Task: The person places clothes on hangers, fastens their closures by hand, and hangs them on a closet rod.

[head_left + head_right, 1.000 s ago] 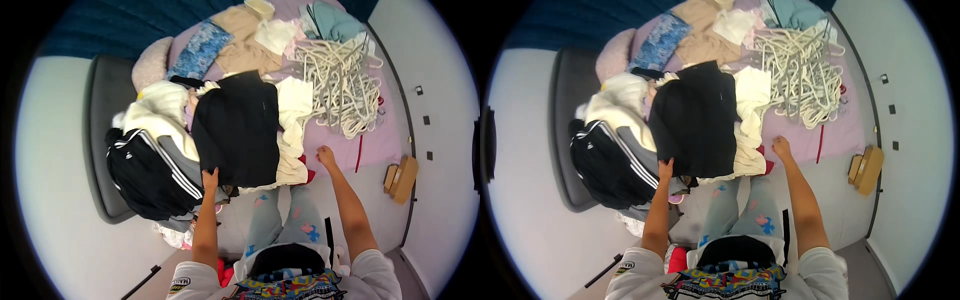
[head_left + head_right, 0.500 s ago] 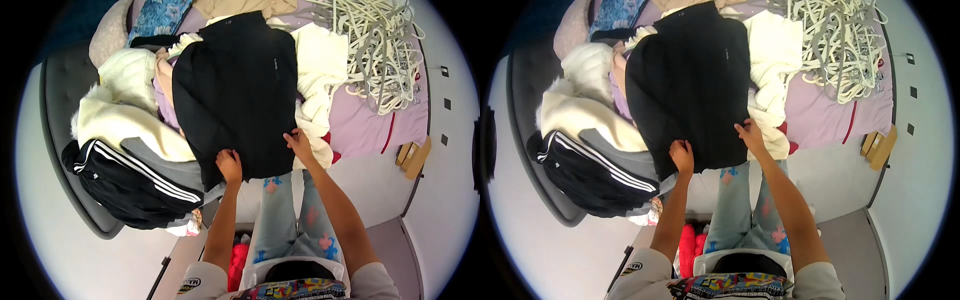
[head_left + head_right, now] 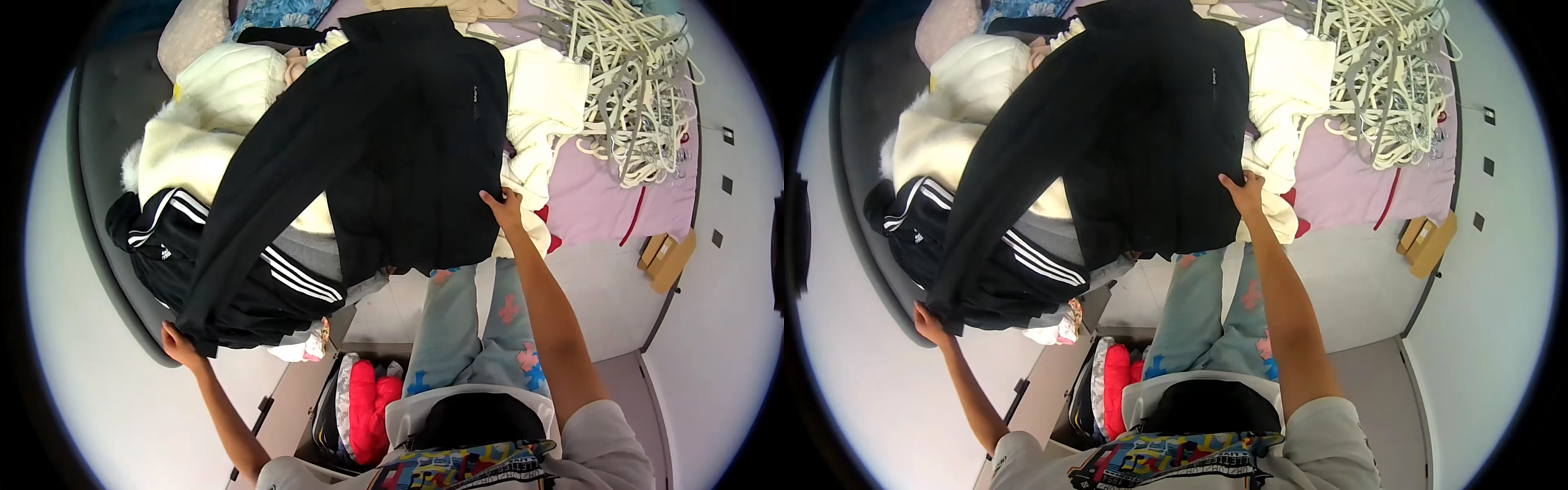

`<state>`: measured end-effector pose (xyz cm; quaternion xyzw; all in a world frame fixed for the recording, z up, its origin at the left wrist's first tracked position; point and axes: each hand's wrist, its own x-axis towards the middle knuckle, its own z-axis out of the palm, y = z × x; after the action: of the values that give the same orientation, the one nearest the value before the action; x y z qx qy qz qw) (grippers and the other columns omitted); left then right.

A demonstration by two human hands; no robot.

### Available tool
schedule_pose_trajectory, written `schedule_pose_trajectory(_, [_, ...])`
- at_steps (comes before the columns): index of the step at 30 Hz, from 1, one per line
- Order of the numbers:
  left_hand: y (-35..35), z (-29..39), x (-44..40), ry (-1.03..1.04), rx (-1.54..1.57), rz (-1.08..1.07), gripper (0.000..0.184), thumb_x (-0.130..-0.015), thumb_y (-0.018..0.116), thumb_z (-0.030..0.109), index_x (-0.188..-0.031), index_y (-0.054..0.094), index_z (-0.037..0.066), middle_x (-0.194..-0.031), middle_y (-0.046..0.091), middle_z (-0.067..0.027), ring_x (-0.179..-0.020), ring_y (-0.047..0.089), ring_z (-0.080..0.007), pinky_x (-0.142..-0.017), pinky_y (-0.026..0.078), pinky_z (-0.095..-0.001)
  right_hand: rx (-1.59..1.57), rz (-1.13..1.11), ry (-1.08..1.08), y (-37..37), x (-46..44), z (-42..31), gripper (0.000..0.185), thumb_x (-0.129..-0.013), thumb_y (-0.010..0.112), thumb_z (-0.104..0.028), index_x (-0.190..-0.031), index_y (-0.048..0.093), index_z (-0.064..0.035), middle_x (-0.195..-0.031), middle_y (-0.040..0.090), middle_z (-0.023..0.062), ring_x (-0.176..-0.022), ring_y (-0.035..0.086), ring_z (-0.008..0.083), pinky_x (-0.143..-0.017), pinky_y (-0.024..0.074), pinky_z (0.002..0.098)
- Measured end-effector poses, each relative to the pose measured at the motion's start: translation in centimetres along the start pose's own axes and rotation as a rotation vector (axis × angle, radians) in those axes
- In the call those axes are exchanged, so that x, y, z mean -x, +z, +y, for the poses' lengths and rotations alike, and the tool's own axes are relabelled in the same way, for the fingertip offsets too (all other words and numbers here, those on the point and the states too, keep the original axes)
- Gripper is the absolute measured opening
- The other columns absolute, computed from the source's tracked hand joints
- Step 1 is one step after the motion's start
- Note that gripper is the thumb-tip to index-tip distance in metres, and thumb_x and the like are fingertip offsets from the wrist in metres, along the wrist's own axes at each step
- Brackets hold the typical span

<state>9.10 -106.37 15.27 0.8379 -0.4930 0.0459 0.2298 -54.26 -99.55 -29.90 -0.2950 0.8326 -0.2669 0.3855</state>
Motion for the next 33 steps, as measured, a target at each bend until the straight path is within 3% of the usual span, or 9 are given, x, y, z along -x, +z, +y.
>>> schedule_pose_trajectory(4, [-1.6, -5.2, -2.5, -0.012, -0.128, -0.094, 0.043, -0.104, 0.049, 0.03, -0.072, 0.046, 0.002, -0.063, 0.036, 0.0027, -0.06, 0.032, -0.0082, -0.053, 0.028, -0.0275, -0.033, -0.415, 0.162, -4.1, 0.1, -4.6, 0.042, -0.089, 0.072, -0.032, -0.109, 0.06, 0.0036, -0.087, 0.062, 0.0096, -0.085, 0.06, 0.016, -0.079, 0.049, 0.0286])
schedule_pose_trajectory(8, [0.4, -3.3, -1.6, 0.004, -0.374, -0.021, 0.045, -0.102, 0.05, 0.035, -0.078, 0.051, -0.003, -0.062, 0.047, -0.0073, -0.058, 0.041, -0.0145, -0.056, 0.037, -0.0327, -0.26, -0.362, -0.12, -7.7, 1.4, -4.8, 0.035, -0.093, 0.066, -0.029, -0.105, 0.058, 0.0032, -0.097, 0.067, 0.0163, -0.09, 0.063, 0.0228, -0.081, 0.0476, 0.0333])
schedule_pose_trajectory(12, [0.7, -5.3, -1.4, -0.018, -0.398, -0.067, 0.044, -0.102, 0.05, 0.036, -0.085, 0.059, -0.004, -0.067, 0.057, -0.0121, -0.06, 0.049, -0.0199, -0.061, 0.043, -0.035, -0.379, -0.387, -0.088, -18.3, 2.8, -6.6, 0.028, -0.093, 0.068, -0.023, -0.092, 0.053, 0.0004, -0.079, 0.054, 0.0047, -0.076, 0.049, 0.0085, -0.067, 0.041, 0.0244])
schedule_pose_trajectory(17, [1.5, -10.4, -0.3, -0.125, -0.535, -0.271, 0.041, -0.1, 0.053, 0.036, -0.095, 0.063, -0.003, -0.078, 0.064, -0.0133, -0.073, 0.06, -0.0217, -0.071, 0.048, -0.0363, 0.064, -0.441, 0.04, -28.9, 6.0, -7.3, 0.034, -0.092, 0.068, -0.017, -0.077, 0.04, -0.0047, -0.07, 0.033, 0.0004, -0.067, 0.031, 0.0061, -0.054, 0.0261, 0.0245])
schedule_pose_trajectory(19, [3.0, -9.7, 1.4, -0.129, -0.416, -0.103, 0.039, -0.1, 0.054, 0.035, -0.099, 0.062, -0.003, -0.084, 0.065, -0.0135, -0.078, 0.061, -0.0223, -0.075, 0.048, -0.036, 0.127, -0.514, -0.04, -29.8, 6.2, -6.4, 0.028, -0.091, 0.067, -0.015, -0.079, 0.045, -0.0032, -0.07, 0.041, 0.0036, -0.063, 0.037, 0.0115, -0.055, 0.0327, 0.0272])
schedule_pose_trajectory(23, [9.2, 12.1, 9.8, 0.419, -0.186, 0.027, 0.015, -0.098, 0.054, 0.011, -0.106, 0.06, -0.001, -0.097, 0.06, -0.0137, -0.086, 0.059, -0.0262, -0.081, 0.048, -0.0367, 0.213, -0.411, -0.197, -28.1, 1.7, -1.5, 0.015, -0.093, 0.06, -0.015, -0.094, 0.063, 0.0, -0.085, 0.063, 0.0137, -0.077, 0.062, 0.0243, -0.069, 0.0463, 0.0342])
schedule_pose_trajectory(26, [16.1, 23.7, 21.8, 0.303, 0.092, -0.546, 0.015, -0.092, 0.055, 0.005, -0.105, 0.063, 0.0, -0.099, 0.06, -0.0114, -0.098, 0.061, -0.0233, -0.085, 0.048, -0.0353, 0.1, -0.128, -0.091, -22.9, -5.2, 1.1, 0.021, -0.093, 0.061, -0.015, -0.106, 0.065, 0.001, -0.09, 0.067, 0.0123, -0.079, 0.062, 0.0186, -0.071, 0.0496, 0.0298])
schedule_pose_trajectory(28, [21.5, 30.8, 28.7, 0.643, 0.246, -0.889, 0.024, -0.086, 0.063, 0.012, -0.108, 0.065, 0.003, -0.111, 0.064, -0.0123, -0.108, 0.06, -0.0293, -0.094, 0.046, -0.0428, -0.316, -0.193, 0.017, -18.4, -11.0, 3.2, 0.029, -0.092, 0.059, -0.011, -0.119, 0.061, -0.0004, -0.096, 0.069, 0.0115, -0.082, 0.063, 0.0149, -0.073, 0.0504, 0.0269])
schedule_pose_trajectory(33, [38.3, 34.1, 45.4, 0.371, 0.21, -1.185, 0.064, -0.083, 0.071, 0.029, -0.134, 0.042, 0.001, -0.13, 0.05, -0.0217, -0.119, 0.052, -0.0362, -0.099, 0.045, -0.0433, -0.109, -0.218, 0.105, -8.5, -18.1, 3.7, 0.049, -0.089, 0.049, -0.003, -0.138, 0.043, -0.0006, -0.116, 0.064, 0.0176, -0.087, 0.065, 0.0185, -0.075, 0.0515, 0.0286])
